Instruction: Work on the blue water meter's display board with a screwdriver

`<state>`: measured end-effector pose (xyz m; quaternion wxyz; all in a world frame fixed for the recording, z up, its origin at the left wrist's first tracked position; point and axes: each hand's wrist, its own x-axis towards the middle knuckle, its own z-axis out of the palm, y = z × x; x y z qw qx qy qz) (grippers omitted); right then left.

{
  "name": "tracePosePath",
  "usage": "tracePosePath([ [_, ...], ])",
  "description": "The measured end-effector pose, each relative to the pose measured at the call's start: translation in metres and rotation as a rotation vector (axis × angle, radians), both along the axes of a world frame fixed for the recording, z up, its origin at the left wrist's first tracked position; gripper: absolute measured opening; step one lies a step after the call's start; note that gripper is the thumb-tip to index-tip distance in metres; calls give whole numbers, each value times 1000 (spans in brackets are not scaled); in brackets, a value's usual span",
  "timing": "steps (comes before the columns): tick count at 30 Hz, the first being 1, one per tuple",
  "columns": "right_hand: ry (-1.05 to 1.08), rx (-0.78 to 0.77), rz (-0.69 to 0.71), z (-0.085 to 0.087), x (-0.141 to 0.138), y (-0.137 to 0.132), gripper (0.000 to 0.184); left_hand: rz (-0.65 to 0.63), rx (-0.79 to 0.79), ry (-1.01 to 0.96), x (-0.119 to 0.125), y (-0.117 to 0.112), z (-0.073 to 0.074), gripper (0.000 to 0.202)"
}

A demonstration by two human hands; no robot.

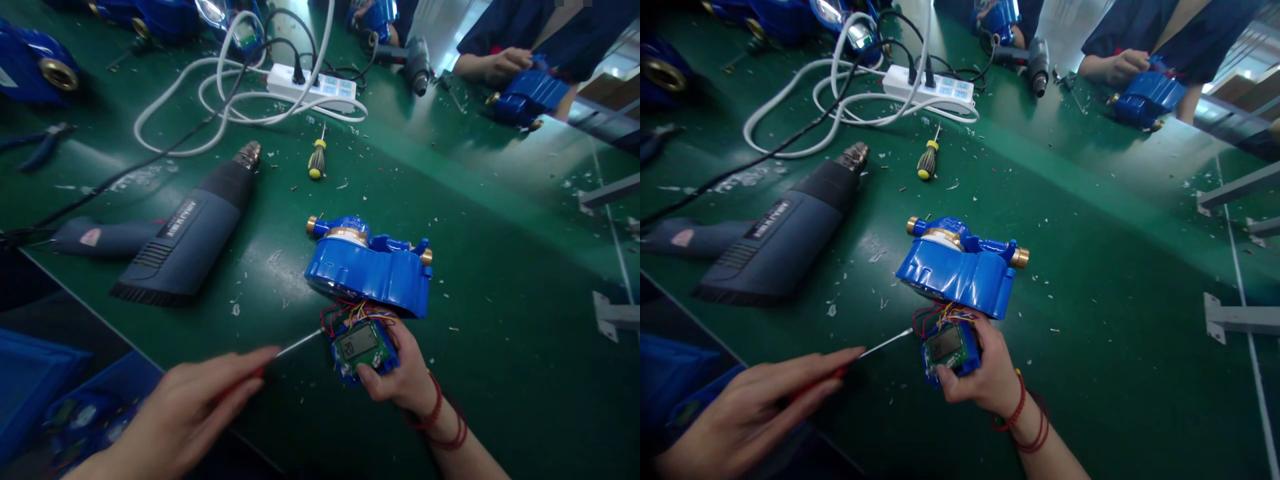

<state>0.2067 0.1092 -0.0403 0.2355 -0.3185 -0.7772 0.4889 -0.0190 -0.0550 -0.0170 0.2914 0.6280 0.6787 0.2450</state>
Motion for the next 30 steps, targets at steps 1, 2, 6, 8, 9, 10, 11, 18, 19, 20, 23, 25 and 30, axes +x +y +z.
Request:
tracePosePath([
  [1, 1, 41, -2, 0, -1, -1, 51, 18, -5, 12, -2, -1, -2, 37],
  [2, 2, 99, -8, -1, -1, -3, 52, 23, -8, 37, -3, -3, -4, 39],
  [6, -91, 453, 3, 7, -2, -13, 53, -19, 126, 424, -7, -9, -20, 47],
  [8, -195, 705, 95, 21, -4, -19, 49, -22, 210, 622, -8, -12, -27, 47],
  [9, -245, 834, 174, 31, -5, -22, 47, -25, 236, 684, -9, -13, -30, 47],
  [10, -266, 964, 265, 42, -8, -23, 45, -32, 246, 716, -9, -14, -32, 48],
  [11, -356, 1017, 350, 54, -10, -24, 42, -41, 246, 727, -10, -15, -33, 49],
  [18, -565, 930, 472, 86, -11, -11, 49, -69, 239, 770, -15, -20, -32, 55],
  [19, -552, 890, 448, 83, -7, -9, 51, -81, 250, 793, -15, -20, -32, 55],
  [20, -537, 842, 415, 78, -3, -7, 52, -89, 262, 820, -15, -18, -32, 55],
  [23, -466, 631, 286, 63, 10, -5, 58, -76, 295, 895, -15, -9, -30, 56],
  [25, -408, 428, 186, 54, 17, -8, 60, -75, 317, 897, -16, 2, -29, 57],
  [30, -231, -102, -14, 38, 32, -23, 62, -81, 417, 733, -8, 25, -24, 52],
])
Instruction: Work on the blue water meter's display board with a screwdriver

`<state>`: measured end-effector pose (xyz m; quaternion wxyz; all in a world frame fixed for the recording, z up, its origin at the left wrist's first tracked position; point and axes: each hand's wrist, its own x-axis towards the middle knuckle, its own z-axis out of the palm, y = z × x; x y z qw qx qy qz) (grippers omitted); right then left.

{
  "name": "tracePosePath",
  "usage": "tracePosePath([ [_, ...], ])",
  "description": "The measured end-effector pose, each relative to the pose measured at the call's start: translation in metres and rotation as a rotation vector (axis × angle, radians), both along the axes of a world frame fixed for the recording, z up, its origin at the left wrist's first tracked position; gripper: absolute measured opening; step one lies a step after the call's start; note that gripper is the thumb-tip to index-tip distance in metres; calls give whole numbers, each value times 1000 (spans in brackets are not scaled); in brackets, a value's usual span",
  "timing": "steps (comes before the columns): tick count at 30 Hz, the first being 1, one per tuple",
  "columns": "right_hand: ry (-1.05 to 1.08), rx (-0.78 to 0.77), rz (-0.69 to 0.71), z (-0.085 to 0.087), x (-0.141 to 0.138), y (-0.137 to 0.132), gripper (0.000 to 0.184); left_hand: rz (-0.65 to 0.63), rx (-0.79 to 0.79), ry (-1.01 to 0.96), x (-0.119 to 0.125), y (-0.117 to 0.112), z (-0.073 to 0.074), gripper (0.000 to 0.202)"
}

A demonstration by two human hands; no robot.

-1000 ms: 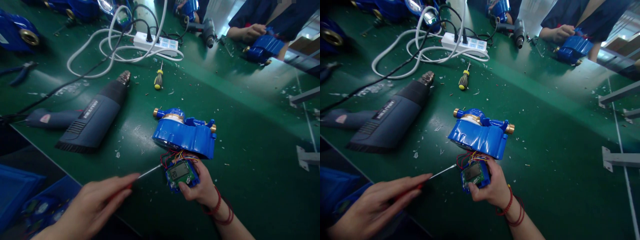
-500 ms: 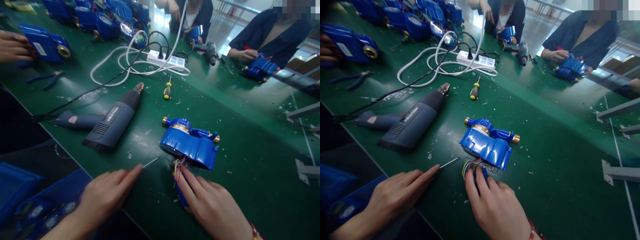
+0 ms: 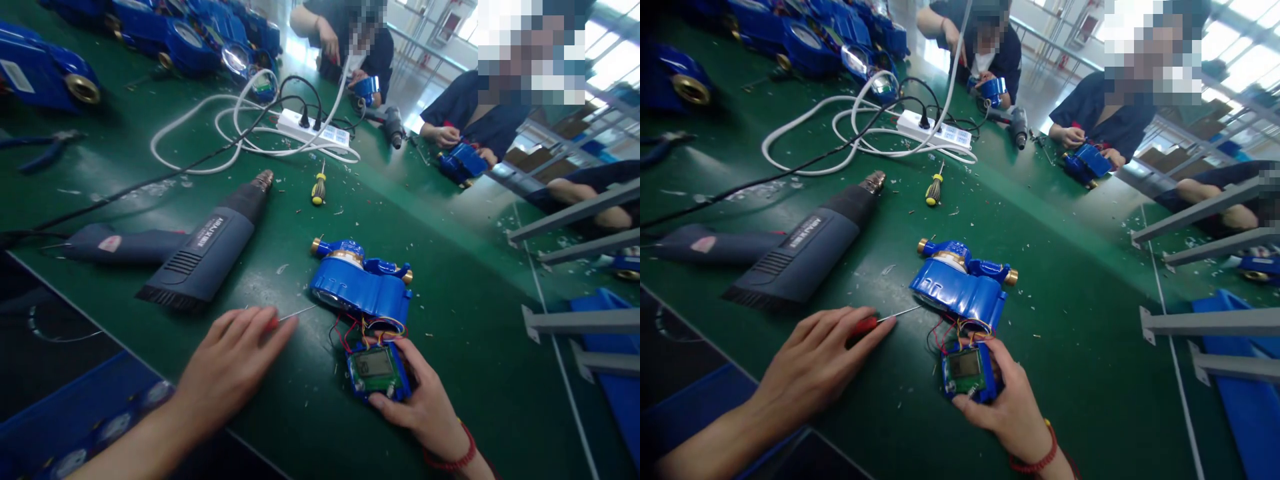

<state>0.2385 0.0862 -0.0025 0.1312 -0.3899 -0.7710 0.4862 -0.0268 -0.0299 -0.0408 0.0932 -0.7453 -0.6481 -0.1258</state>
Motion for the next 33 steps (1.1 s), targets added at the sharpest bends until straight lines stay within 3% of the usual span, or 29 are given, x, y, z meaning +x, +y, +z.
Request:
tracePosePath([
  [3, 83, -182, -139, -9, 4, -10, 71, -108, 50, -296, 22, 7, 6, 40],
  [6, 166, -269, -212, -14, 3, -17, 75, -234, -16, -496, 45, 11, 8, 35],
  [10, 232, -267, -228, -13, -1, -22, 74, -309, -34, -457, 58, 19, 2, 35],
  [16, 328, -318, -211, -9, -14, -24, 63, -446, -3, -348, 49, 29, -2, 28],
  [23, 380, -337, -212, -14, -17, -21, 65, -447, -59, -305, 42, 40, -3, 20],
  [28, 422, -386, -246, -22, -9, -22, 68, -253, -73, -442, 33, 26, -6, 15],
  [33, 459, -422, -205, -23, -12, -22, 68, -268, -108, -519, 40, 20, 0, 32],
])
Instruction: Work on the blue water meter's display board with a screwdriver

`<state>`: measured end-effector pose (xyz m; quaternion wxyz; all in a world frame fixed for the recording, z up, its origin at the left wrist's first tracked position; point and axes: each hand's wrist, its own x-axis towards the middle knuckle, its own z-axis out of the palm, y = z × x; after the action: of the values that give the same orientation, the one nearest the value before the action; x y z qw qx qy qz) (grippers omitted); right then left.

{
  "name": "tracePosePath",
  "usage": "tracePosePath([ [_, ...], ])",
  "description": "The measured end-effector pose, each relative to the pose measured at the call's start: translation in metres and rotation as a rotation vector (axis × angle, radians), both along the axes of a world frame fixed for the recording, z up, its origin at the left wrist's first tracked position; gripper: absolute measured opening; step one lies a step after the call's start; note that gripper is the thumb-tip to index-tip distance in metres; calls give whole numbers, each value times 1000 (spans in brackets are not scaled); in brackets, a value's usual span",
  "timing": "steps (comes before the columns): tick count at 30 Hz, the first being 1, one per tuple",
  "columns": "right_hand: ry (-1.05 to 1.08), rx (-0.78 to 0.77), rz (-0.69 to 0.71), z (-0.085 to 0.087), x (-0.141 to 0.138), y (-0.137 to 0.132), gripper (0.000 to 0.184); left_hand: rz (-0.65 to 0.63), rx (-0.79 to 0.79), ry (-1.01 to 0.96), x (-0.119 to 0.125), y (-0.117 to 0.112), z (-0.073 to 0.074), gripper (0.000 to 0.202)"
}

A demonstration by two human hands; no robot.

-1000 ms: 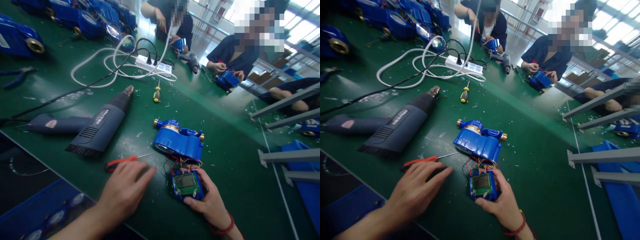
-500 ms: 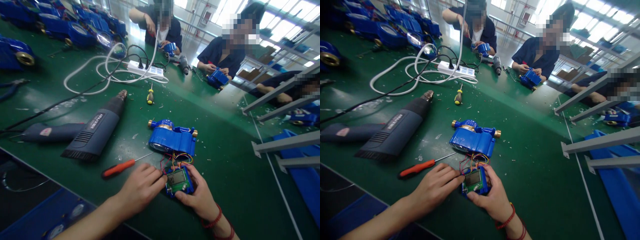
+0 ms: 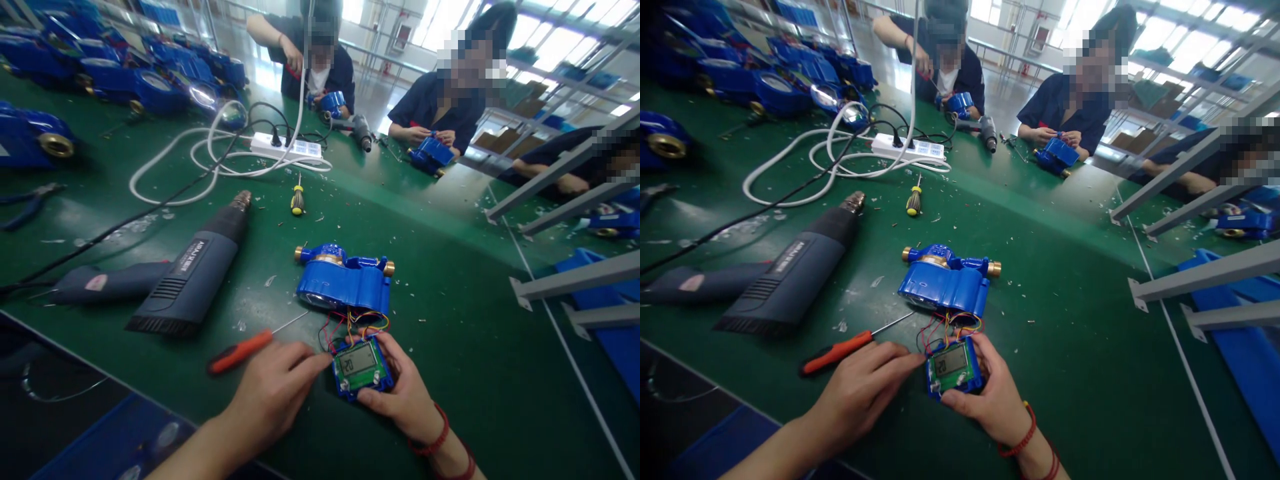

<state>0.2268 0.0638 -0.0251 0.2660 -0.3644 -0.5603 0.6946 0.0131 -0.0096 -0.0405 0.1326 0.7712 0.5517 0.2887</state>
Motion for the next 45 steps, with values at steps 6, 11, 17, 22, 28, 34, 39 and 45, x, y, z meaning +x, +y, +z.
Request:
tracePosePath([
  [6, 49, -52, -53, -3, 1, -3, 70, 212, 119, 2, 4, 10, 1, 19],
  [11, 185, -168, -61, -7, -2, -2, 77, 456, 97, 38, -2, 37, 9, 62],
  [17, 277, -239, -28, -9, -3, 1, 80, 399, -74, 20, 4, 65, 12, 58],
  [22, 274, -209, -69, -15, 0, 5, 77, 383, -71, 4, 12, 86, 13, 53],
  [28, 190, -73, -245, -19, 2, 17, 70, 222, -35, -61, 29, 130, 6, 56],
  [34, 162, -10, -370, -21, 7, 20, 69, 218, 21, -125, 27, 122, 14, 44],
  [39, 169, -14, -456, -29, 15, 21, 72, 51, -49, -69, 12, 61, 18, 9],
  [45, 179, -85, -493, -30, 15, 20, 73, -158, -114, 173, 38, 24, -11, 67],
])
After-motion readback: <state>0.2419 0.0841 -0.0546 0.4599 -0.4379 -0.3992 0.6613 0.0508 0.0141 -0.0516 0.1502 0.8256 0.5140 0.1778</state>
